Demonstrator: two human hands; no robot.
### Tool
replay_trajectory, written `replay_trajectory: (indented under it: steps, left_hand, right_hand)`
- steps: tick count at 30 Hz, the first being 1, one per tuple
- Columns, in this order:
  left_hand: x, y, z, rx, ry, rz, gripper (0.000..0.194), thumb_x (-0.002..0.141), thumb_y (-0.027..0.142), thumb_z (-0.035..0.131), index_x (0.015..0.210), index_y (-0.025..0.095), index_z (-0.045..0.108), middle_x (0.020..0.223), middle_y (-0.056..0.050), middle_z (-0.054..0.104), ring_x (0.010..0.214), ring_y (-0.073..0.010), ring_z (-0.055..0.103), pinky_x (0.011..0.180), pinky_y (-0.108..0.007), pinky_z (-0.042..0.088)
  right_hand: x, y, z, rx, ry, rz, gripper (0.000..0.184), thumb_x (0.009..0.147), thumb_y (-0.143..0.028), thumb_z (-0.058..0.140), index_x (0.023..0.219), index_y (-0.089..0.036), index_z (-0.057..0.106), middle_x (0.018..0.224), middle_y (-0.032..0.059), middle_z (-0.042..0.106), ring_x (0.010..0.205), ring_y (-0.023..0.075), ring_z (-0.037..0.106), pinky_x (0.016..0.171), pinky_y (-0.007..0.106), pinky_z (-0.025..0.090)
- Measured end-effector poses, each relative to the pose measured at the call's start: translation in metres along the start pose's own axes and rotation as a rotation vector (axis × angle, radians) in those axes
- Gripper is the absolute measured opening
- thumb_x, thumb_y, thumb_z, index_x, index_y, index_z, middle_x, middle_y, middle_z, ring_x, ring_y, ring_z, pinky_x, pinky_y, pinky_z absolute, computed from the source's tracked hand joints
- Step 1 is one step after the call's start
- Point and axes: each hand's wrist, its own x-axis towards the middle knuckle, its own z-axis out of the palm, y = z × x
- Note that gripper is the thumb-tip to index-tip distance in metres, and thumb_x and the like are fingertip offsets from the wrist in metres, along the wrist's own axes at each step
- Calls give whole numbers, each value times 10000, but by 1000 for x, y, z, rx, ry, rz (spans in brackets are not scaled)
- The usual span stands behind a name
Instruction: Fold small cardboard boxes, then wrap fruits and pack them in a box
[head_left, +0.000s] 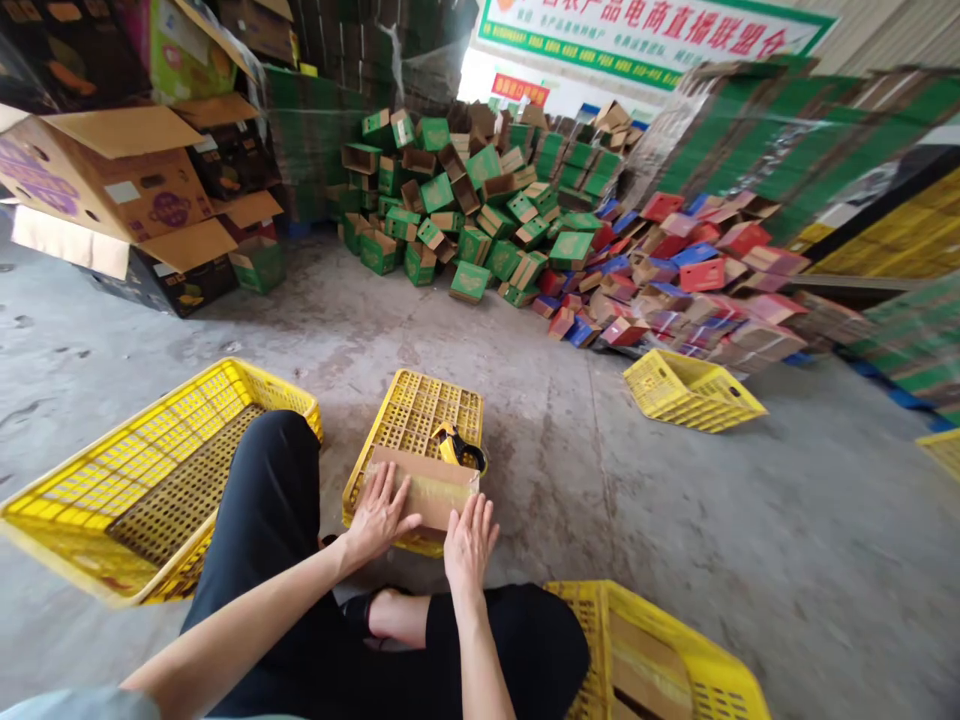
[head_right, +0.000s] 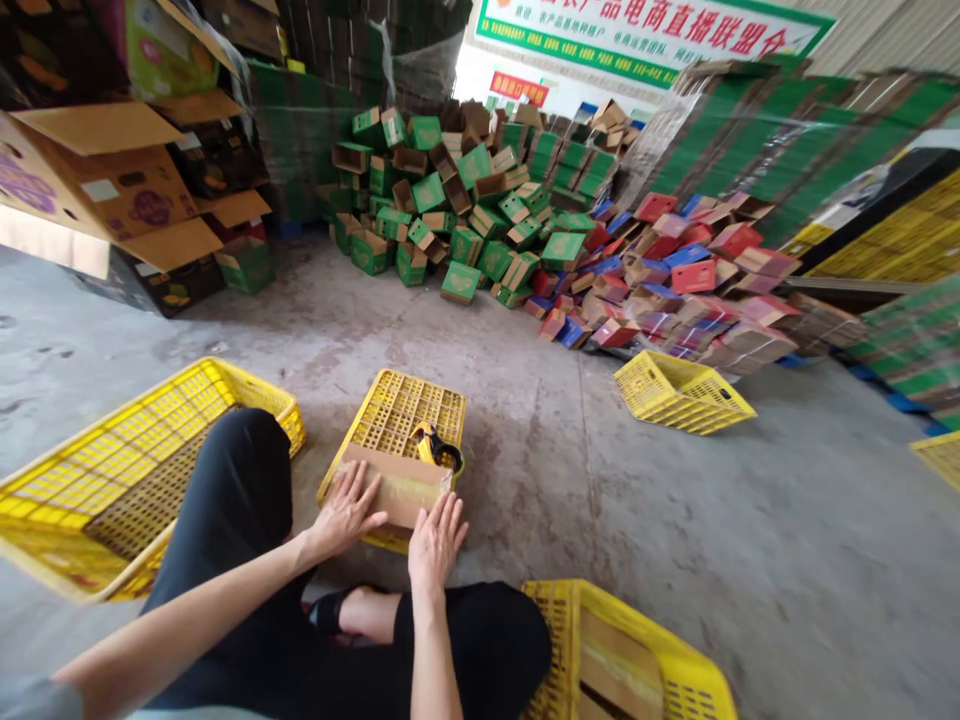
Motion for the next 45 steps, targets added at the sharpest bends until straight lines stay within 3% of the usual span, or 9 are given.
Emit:
replay_trajectory:
  steps: [5, 10, 13, 17, 22, 25, 28, 38, 45]
  left_hand:
    - [10, 17, 6, -26, -82, 83, 577, 1058, 503, 426, 1527, 177, 512, 1639, -186, 398, 1542, -382, 329, 1222, -629, 293]
    - [11, 6, -2, -47, -133, 186, 493, 1078, 334, 408, 1562, 258, 462, 1635, -111, 429, 1545, -295, 350, 1226, -542, 336]
    - [10, -4, -10, -75, -140, 149, 510, 1081, 428, 412, 1553, 247, 474, 1630, -106, 435, 1523, -286, 394, 1228, -511, 344]
    - [5, -19, -18, -106, -85, 57, 578, 1057, 538, 428, 1548, 239, 488, 1622, -112, 444, 1521, -317, 391, 1264, -536, 273]
    - [-12, -42, -20, -152, 3, -122, 713, 1043, 609, 389, 1605, 171, 380, 1669, -174, 342, 1558, -350, 302, 1247, -554, 307]
    - [-18, -49, -18, -281, 16, -189, 764, 1038, 619, 371, 1644, 165, 270, 1708, -174, 240, 1568, -335, 275, 1241, -515, 344]
    - [-18, -48, -15, -363, 25, -212, 763, 1037, 598, 380, 1655, 180, 221, 1719, -150, 225, 1574, -305, 259, 1259, -476, 330]
    - [-11, -50, -13, -427, 23, -270, 692, 1049, 566, 363, 1600, 147, 347, 1698, -164, 284, 1558, -280, 311, 1276, -442, 306]
    - [-6, -43, -26, -540, 3, -358, 677, 1044, 536, 372, 1574, 116, 368, 1661, -192, 357, 1541, -279, 358, 1266, -444, 323]
  right_hand:
    - [-7, -23, 6, -16, -73, -129, 586, 1056, -282, 249, 1571, -57, 418, 1638, 205, 376, 1548, 328, 326, 1246, 543, 254]
    - [-12, -50, 14, 35, -88, -269, 576, 1059, -229, 213, 1600, -136, 385, 1649, 116, 391, 1555, 252, 321, 1264, 476, 255]
    - [-8, -43, 6, 26, -96, -254, 569, 1077, -290, 210, 1599, -150, 390, 1642, 125, 399, 1539, 266, 355, 1251, 529, 263]
    - [2, -13, -8, -26, -36, -134, 625, 1086, -416, 197, 1583, -103, 411, 1616, 200, 421, 1505, 325, 404, 1212, 591, 295]
    - [11, 0, -14, -1, -4, -129, 686, 1081, -466, 156, 1561, -67, 441, 1586, 214, 466, 1463, 326, 456, 1177, 505, 370]
    - [14, -7, -13, 26, 36, -105, 726, 1076, -485, 135, 1543, -34, 461, 1578, 215, 479, 1436, 347, 474, 1151, 474, 390]
    - [16, -15, -12, 20, 50, -75, 732, 1073, -482, 146, 1537, -11, 460, 1583, 228, 463, 1438, 377, 463, 1145, 515, 382]
    - [19, -28, -3, -30, 19, -94, 781, 1073, -484, 152, 1488, 100, 464, 1552, 310, 452, 1468, 417, 431, 1205, 569, 300]
    - [9, -83, 17, 37, 7, -242, 690, 1088, -449, 219, 1507, 36, 475, 1548, 281, 481, 1477, 382, 432, 1207, 558, 316]
